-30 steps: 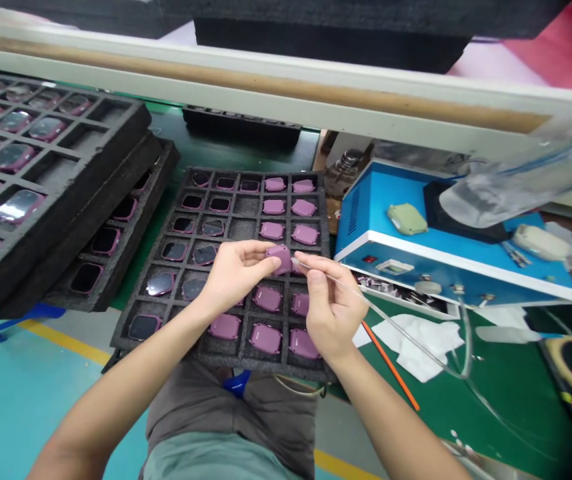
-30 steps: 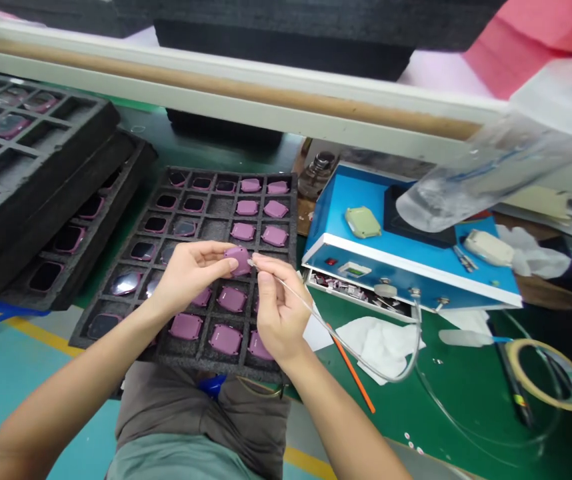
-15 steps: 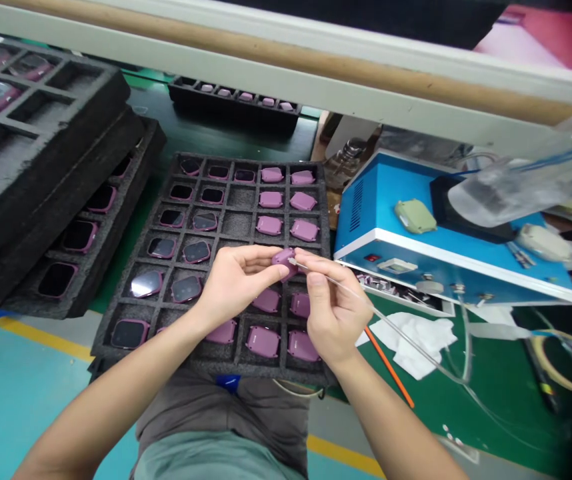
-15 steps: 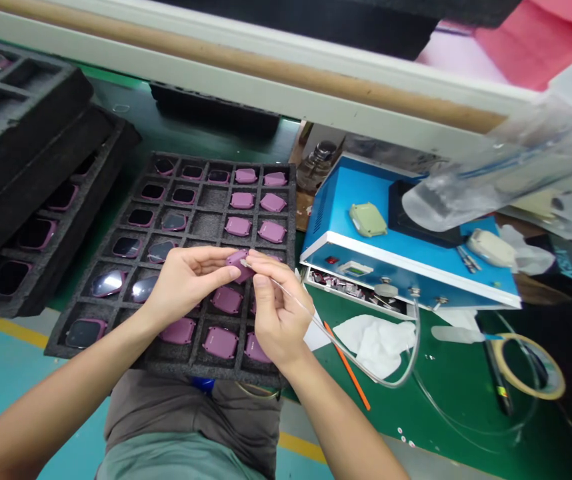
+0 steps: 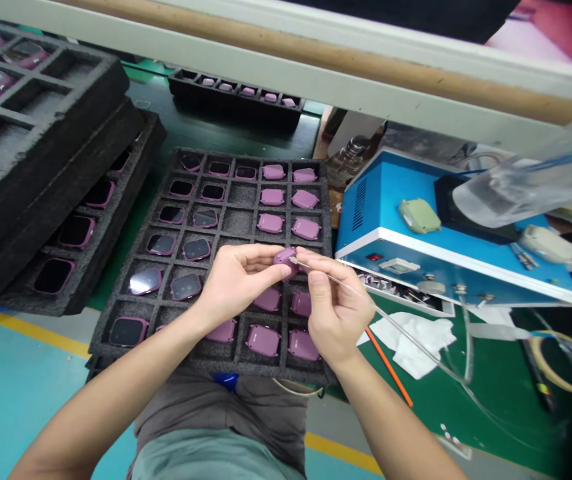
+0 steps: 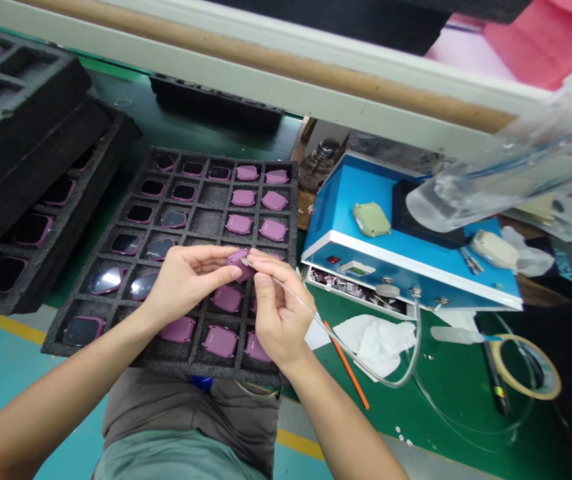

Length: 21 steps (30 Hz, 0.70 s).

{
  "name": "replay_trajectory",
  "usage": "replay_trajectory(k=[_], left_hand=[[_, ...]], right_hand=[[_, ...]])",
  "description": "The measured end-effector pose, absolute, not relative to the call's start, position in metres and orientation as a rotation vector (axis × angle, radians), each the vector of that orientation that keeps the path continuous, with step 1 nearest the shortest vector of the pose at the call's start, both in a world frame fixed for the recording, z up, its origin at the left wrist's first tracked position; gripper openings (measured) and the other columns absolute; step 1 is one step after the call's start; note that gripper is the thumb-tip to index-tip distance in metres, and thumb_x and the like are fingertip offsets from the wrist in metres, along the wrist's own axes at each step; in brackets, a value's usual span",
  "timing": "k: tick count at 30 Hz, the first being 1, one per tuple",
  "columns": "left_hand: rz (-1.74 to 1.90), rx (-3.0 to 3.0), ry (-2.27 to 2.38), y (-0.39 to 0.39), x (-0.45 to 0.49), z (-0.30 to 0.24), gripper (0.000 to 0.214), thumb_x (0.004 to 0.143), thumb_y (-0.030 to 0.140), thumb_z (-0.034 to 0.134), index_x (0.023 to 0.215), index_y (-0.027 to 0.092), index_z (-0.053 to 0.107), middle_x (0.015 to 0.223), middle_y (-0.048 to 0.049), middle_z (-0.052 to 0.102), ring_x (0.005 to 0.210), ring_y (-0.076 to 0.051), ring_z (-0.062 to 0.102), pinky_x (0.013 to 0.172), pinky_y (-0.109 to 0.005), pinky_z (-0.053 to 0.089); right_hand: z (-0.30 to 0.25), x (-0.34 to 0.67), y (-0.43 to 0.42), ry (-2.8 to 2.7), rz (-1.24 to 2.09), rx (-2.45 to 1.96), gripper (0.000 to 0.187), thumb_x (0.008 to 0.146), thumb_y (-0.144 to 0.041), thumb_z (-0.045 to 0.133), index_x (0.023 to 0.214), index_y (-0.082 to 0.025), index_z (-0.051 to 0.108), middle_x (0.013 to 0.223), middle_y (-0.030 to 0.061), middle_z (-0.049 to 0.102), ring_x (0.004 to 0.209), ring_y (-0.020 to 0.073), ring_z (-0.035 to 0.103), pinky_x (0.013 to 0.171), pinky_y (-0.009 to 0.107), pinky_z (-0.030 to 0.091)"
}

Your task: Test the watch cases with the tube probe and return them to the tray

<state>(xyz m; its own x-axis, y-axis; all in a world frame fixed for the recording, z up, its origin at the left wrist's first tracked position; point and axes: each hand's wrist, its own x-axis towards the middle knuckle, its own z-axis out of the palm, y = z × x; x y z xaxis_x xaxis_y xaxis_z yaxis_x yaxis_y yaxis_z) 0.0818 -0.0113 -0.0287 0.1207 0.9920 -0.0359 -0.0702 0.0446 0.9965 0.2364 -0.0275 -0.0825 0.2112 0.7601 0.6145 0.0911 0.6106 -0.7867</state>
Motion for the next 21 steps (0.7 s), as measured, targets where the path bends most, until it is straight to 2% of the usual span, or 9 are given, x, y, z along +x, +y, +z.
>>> replay_trajectory(k=[11,21], left_hand=[[1.131,1.198,1.114,-0.0116,0.0809,-0.0298,0.033,0.071,0.027,0.091,0.102,0.016,0.086,0.102,-0.0081,0.085,0.094,-0.028,0.082,0.093,-0.039,0.067],[1.147,1.227,1.151,-0.0086,0.0801,-0.0312,0.042,0.066,0.039,0.096,0.101,0.018,0.086,0.098,-0.0088,0.085,0.092,-0.03,0.082,0.091,-0.041,0.069]], right_hand=[[-0.0819,0.2358,-0.0267,-1.301,0.536,-0.816,0.016,0.102,-0.02,0.062,0.108,-0.025,0.076,0.11,0.0068,0.081,0.11,0.0246,0.078,0.098,0.046,0.066],[-0.0804,0.2373,-0.0236,-1.35,0.521,-0.833,0.016,0.103,-0.022,0.06,0.108,-0.026,0.075,0.111,0.007,0.081,0.11,0.0239,0.078,0.098,0.046,0.065]])
